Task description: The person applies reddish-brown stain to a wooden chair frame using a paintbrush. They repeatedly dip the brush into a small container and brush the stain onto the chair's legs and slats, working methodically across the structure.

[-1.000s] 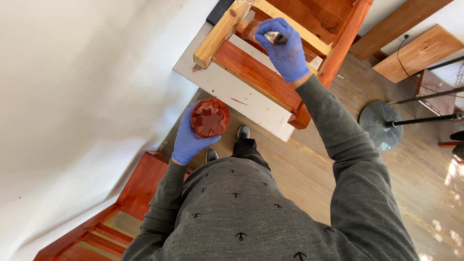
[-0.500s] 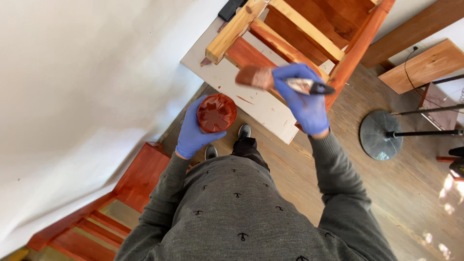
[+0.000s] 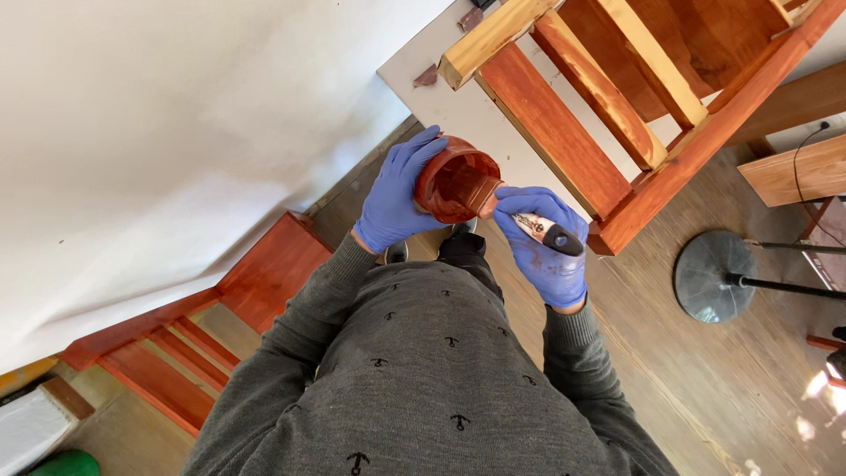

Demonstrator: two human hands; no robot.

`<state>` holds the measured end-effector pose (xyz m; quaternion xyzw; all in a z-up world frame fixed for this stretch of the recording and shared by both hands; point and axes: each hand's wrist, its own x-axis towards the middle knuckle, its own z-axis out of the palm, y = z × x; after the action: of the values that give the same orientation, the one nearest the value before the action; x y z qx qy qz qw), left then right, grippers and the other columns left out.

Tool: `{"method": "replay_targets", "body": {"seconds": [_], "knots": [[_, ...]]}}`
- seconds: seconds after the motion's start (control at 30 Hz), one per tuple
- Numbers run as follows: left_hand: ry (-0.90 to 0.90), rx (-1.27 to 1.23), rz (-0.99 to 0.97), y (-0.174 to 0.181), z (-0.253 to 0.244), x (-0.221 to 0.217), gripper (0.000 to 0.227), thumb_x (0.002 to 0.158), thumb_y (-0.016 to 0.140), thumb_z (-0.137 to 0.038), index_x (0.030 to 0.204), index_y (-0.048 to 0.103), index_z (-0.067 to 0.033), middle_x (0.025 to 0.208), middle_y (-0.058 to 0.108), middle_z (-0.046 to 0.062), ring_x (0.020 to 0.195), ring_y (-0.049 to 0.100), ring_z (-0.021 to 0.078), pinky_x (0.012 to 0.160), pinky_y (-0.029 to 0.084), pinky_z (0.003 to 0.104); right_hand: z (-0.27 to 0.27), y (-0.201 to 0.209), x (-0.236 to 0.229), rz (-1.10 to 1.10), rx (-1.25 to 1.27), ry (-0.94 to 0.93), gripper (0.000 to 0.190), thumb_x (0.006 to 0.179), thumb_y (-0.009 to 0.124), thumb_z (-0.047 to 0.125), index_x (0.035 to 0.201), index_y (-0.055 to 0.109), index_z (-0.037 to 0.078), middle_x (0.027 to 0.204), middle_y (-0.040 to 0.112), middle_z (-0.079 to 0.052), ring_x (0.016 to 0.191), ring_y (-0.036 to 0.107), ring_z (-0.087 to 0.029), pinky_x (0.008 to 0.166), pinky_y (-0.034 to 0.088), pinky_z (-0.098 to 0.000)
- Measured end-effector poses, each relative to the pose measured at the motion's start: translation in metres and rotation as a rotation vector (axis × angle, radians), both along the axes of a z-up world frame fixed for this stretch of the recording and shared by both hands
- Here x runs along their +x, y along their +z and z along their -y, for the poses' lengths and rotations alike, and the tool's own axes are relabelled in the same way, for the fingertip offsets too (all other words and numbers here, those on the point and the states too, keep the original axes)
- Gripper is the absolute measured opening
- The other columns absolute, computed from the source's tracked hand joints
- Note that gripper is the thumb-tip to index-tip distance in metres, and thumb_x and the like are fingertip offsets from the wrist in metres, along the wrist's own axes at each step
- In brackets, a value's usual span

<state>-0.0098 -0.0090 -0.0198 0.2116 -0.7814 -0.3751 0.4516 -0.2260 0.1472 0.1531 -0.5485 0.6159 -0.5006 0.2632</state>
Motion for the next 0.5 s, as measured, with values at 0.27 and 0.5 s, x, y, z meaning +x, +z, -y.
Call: {"method": "replay_targets", "body": {"seconds": [0.27, 0.5], "knots": [[0.03, -0.051, 0.014, 0.0, -0.004, -0.007, 0.133, 0.079, 0.115, -0.079, 0.184, 0.056, -0.0217, 0.191, 0.056, 0.017, 0.17, 0.06, 0.0414, 0.141, 0.046, 0.061, 0.006, 0.0, 0.008, -0.081, 0.026, -0.062, 0.025, 0.097, 0.105, -0.012, 0.112, 0.089, -0.001, 0.118, 0.093, -0.021, 0.118, 0.092, -0.04, 0.101, 0.074, -0.0459], [-0.001, 0.006, 0.037, 0.003, -0.004, 0.001, 0.132, 0.079, 0.117, -0.07, 0.183, 0.055, -0.018, 0.188, 0.058, 0.021, 0.168, 0.061, 0.0466, 0.14, 0.046, 0.066, -0.019, -0.012, -0.017, 0.057, 0.035, 0.028, 0.028, 0.1, 0.1, -0.01, 0.123, 0.088, -0.001, 0.13, 0.091, -0.023, 0.129, 0.089, -0.036, 0.109, 0.073, -0.0454]]}}
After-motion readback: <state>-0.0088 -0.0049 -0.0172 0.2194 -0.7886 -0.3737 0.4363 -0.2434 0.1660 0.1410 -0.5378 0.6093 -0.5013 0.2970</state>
